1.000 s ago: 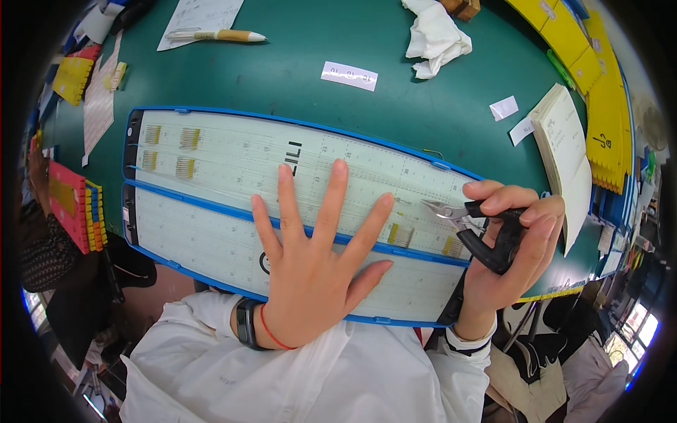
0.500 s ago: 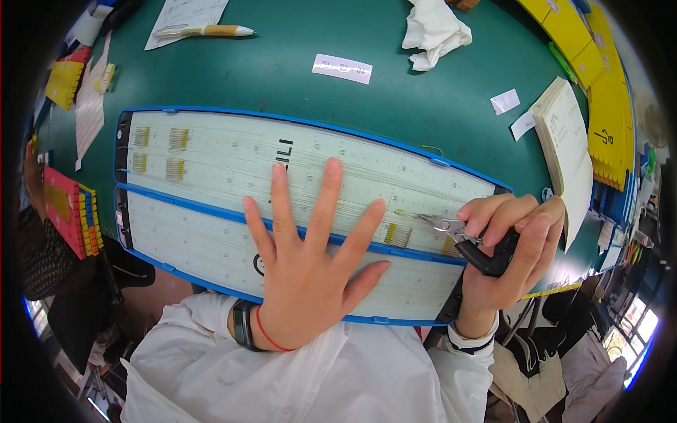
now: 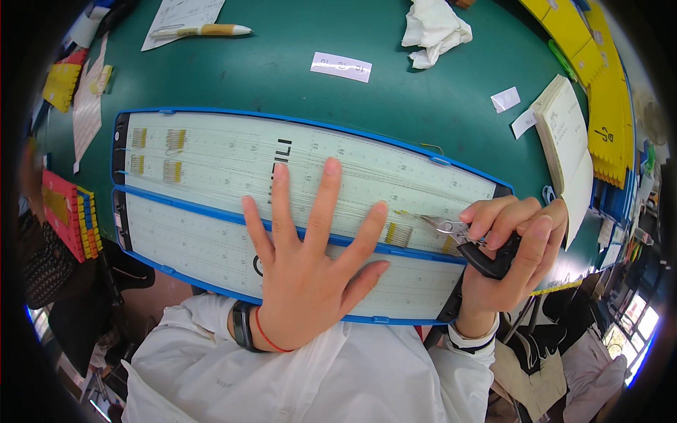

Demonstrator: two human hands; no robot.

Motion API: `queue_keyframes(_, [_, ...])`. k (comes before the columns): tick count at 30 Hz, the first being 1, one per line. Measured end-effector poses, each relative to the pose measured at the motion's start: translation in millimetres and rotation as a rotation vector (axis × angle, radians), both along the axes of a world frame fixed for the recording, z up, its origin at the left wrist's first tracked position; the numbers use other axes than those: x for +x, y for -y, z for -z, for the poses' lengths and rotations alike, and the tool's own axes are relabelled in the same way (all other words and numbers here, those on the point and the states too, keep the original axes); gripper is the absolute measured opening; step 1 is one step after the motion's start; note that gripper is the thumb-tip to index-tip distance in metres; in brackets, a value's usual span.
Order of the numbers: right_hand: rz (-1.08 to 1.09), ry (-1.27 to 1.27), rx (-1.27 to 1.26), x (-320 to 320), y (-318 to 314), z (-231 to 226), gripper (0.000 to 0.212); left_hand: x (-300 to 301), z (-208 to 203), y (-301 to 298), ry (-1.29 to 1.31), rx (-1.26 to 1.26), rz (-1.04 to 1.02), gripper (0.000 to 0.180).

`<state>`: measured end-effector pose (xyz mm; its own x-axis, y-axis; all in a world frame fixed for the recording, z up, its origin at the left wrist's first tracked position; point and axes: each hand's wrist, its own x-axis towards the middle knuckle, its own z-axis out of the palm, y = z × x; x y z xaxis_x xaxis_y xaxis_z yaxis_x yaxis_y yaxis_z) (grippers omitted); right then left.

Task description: Cutting individual electronic components from a template using a pair of snips.

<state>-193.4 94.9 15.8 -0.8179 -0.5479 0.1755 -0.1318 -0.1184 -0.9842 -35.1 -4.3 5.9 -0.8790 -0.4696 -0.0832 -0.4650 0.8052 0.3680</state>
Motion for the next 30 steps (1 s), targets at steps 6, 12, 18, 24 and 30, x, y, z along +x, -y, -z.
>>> queue_keyframes(6, [-0.03, -0.003, 0.001, -1.0, -0.1, 0.9, 0.027, 0.0, 0.9, 0.5, -0.01, 0.013, 0.002, 0.056])
queue_keyframes(12, [-0.054, 0.008, -0.004, -1.3, -1.5, 1.2, 0.027, -0.9, 0.1, -0.8, -0.01, 0.019, 0.0, 0.057])
queue_keyframes(18, [-0.082, -0.017, 0.01, -2.4, -2.7, 1.9, 0.027, -0.5, 1.2, -2.0, -0.023, 0.024, -0.008, 0.061])
queue_keyframes(24, [-0.102, -0.002, 0.007, -4.2, -3.8, 1.8, 0.026, -1.8, -1.3, -2.1, 0.033, -0.005, 0.012, 0.063])
queue_keyframes(30, [-0.129, -0.017, -0.014, -9.1, -4.8, 3.5, 0.023, -4.9, -1.0, 0.0, 0.021, -0.006, 0.016, 0.061])
